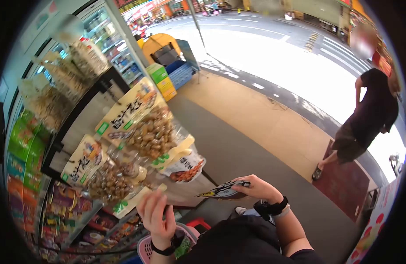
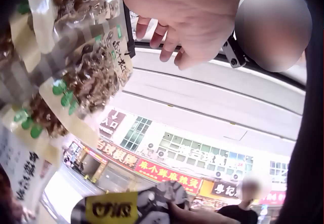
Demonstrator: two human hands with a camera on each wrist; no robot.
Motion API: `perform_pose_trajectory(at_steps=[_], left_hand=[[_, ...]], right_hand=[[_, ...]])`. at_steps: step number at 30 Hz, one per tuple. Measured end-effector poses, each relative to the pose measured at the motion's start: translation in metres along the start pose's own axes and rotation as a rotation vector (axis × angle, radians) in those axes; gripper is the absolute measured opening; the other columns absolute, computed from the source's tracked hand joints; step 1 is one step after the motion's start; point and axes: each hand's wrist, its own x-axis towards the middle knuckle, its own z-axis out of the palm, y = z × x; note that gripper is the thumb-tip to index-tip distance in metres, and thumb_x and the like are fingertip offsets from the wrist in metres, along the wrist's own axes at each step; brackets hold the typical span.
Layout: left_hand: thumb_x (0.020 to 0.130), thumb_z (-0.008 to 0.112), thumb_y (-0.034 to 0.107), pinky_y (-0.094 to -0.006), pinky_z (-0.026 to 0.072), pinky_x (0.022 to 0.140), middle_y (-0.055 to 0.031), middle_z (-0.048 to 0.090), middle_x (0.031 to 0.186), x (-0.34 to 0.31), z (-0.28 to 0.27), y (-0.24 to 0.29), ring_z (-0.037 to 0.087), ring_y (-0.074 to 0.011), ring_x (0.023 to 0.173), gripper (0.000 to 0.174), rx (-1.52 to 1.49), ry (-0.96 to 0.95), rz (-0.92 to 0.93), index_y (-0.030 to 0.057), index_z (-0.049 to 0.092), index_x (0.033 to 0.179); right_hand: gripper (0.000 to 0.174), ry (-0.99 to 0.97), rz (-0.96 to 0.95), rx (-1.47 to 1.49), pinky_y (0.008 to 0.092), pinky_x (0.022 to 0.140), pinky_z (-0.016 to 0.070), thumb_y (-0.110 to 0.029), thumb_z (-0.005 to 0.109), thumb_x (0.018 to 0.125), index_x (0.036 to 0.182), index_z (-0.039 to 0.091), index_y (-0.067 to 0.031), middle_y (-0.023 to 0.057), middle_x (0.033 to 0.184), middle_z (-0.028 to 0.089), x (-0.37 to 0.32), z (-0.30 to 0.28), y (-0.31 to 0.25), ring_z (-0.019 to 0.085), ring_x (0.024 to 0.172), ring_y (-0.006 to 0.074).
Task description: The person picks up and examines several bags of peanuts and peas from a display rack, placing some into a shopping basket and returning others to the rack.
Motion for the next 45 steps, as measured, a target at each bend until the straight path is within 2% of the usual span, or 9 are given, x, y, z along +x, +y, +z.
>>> perform_pose_trajectory(at_steps=[7,14,20,26,32,34,37,41,45], left_hand=[[0.077,0.060,0.013,-0.0498,0.0232,0.097,-0.0192,0.035,0.130,0.045,0.020,-0.005,0.026,-0.0396,0.121,0.036,0.293,-0.113,-0.205,0.0045,0.053,0.111],[0.090,0.040,0.012,-0.0287,0.0386,0.089,-0.0131,0.059,0.107,0.113,0.092,0.160,0.054,-0.0192,0.100,0.028,-1.639,-1.289,-0.151,-0.0076,0.054,0.105],[0.092,0.037,0.021,-0.0331,0.0364,0.090,-0.0154,0.050,0.111,0.079,-0.007,0.305,0.048,-0.0240,0.105,0.036,-1.441,-1.986,1.403,-0.0032,0.040,0.118],[0.088,0.042,0.033,-0.0372,0.0304,0.088,-0.0142,0.056,0.077,0.035,-0.012,0.301,0.054,-0.0253,0.084,0.033,-2.144,-0.748,1.156,0.0029,0.056,0.087],[0.078,0.060,0.021,-0.0339,0.0420,0.066,-0.0075,0.060,0.068,0.117,0.037,0.220,0.055,-0.0243,0.064,0.020,-2.160,-1.023,1.021,0.0013,0.062,0.073],[0.086,0.047,0.018,-0.0383,0.0460,0.067,-0.0167,0.061,0.070,0.129,0.042,0.134,0.060,-0.0264,0.067,0.029,-2.418,-0.750,1.226,-0.0035,0.058,0.069],[0.086,0.042,0.017,-0.0321,0.0474,0.050,-0.0155,0.059,0.059,0.118,-0.001,0.067,0.057,-0.0242,0.048,0.036,-2.956,-0.019,1.035,-0.0030,0.058,0.062],[0.075,0.059,0.009,-0.0304,0.0468,0.068,-0.0127,0.059,0.074,0.043,0.000,0.003,0.059,-0.0213,0.069,0.014,-1.540,-0.045,-0.031,-0.0033,0.061,0.082],[0.055,0.079,0.010,-0.0337,0.0371,0.089,-0.0149,0.051,0.111,-0.045,0.009,-0.011,0.048,-0.0215,0.105,0.072,-0.587,-0.007,-0.600,-0.0026,0.043,0.117]], right_hand=[[0.029,-0.211,-0.258,-0.310,0.0318,0.075,0.0456,-0.022,0.056,0.084,0.103,0.057,-0.0014,0.0145,0.091,0.062,0.025,0.050,0.038,0.059,0.081,0.0249],[0.028,-0.020,-0.068,-0.356,0.0352,0.067,0.0449,-0.029,0.053,0.085,0.096,0.059,-0.0034,0.0138,0.081,0.062,-0.026,0.057,0.037,0.056,0.072,0.0285],[0.032,0.147,-0.086,-0.232,0.0351,0.073,0.0439,-0.029,0.055,0.083,0.089,0.059,0.0022,0.0195,0.090,0.059,-0.018,0.055,0.093,0.055,0.084,0.0335],[0.035,0.132,-0.056,-0.376,0.0365,0.075,0.0441,-0.030,0.055,0.083,0.092,0.059,0.0032,0.0187,0.092,0.059,-0.028,0.049,0.069,0.055,0.088,0.0342],[0.039,-0.014,-0.153,-0.401,0.0357,0.072,0.0459,-0.037,0.053,0.083,0.092,0.059,0.0006,0.0203,0.089,0.059,-0.006,0.062,0.091,0.056,0.079,0.0365],[0.030,-0.141,-0.176,0.218,0.0336,0.076,0.0449,-0.028,0.052,0.086,0.094,0.058,0.0000,0.0183,0.091,0.059,-0.001,0.058,0.090,0.056,0.079,0.0329],[0.033,-0.256,-0.154,-0.280,0.0334,0.073,0.0450,-0.030,0.055,0.085,0.095,0.058,0.0007,0.0156,0.085,0.062,0.017,0.061,0.044,0.058,0.077,0.0243],[0.030,-0.304,-0.128,-0.258,0.0316,0.073,0.0457,-0.027,0.056,0.085,0.097,0.058,-0.0006,0.0134,0.084,0.063,0.039,0.060,0.025,0.058,0.077,0.0184],[0.029,-0.304,0.320,-0.079,0.0294,0.076,0.0459,-0.022,0.053,0.087,0.106,0.055,-0.0010,0.0101,0.092,0.062,0.059,0.073,0.000,0.057,0.084,0.0147]])
